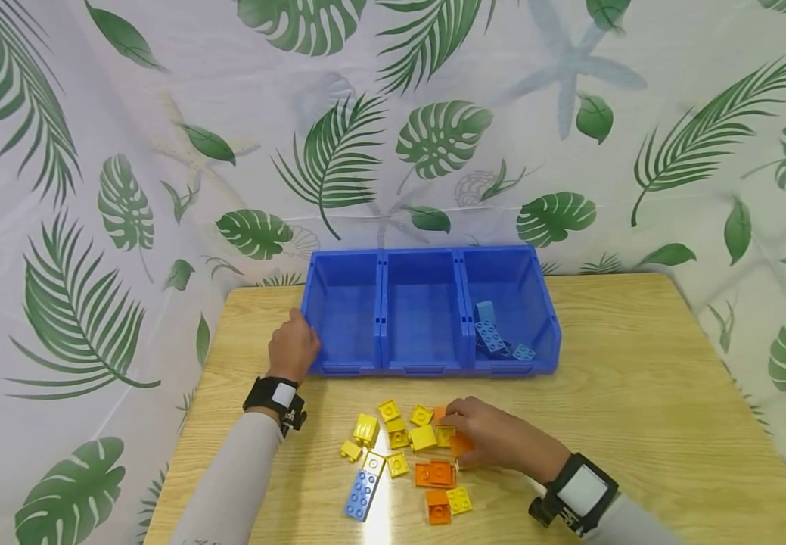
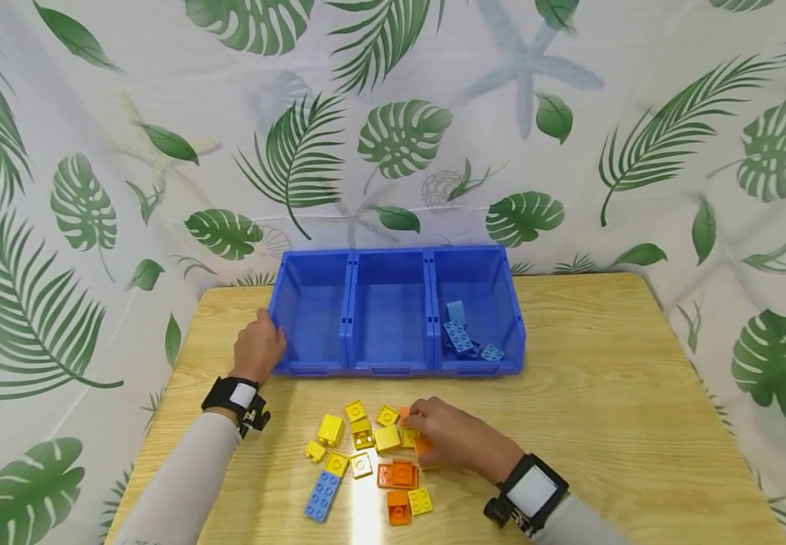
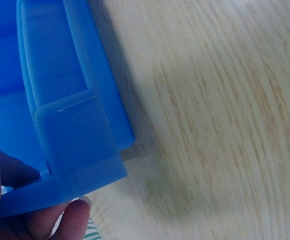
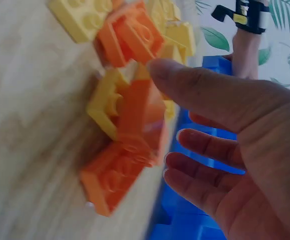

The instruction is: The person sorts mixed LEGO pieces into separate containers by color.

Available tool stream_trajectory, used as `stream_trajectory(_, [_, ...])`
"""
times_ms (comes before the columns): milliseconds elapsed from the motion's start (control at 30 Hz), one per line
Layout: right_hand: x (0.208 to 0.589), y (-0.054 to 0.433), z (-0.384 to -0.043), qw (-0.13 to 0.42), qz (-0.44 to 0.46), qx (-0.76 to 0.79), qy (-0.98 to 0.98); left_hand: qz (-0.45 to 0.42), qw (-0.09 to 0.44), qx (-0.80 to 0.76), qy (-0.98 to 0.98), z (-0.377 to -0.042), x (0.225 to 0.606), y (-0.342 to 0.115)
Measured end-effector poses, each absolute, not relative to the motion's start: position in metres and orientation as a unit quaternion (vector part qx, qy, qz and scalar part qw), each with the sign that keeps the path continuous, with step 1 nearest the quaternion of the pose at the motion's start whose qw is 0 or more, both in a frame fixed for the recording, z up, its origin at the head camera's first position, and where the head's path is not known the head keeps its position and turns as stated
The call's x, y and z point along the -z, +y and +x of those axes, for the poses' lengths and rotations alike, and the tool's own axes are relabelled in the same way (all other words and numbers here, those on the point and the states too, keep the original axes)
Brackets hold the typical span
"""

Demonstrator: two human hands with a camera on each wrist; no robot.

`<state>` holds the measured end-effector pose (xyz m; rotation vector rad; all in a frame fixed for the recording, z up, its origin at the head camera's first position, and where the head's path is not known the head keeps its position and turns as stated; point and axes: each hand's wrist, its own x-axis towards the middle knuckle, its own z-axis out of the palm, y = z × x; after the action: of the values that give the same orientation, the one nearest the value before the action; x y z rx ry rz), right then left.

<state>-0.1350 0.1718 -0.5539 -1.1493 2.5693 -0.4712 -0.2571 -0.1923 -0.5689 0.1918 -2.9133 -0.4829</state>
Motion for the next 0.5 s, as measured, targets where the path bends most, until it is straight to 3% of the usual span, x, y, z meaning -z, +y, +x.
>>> stream_trajectory(167, [0.557,0.168,-0.128,0.158,-0.392,0.132,0.897,0.068,0.088,0.161,-0.981,-0.258,0.568,-0.193])
stream_trajectory(500, [0.56,0.164,-0.123,0.139,-0.418,0.105,0.892,0.072,0.079,0.168,-0.98,-0.258,0.571,-0.193])
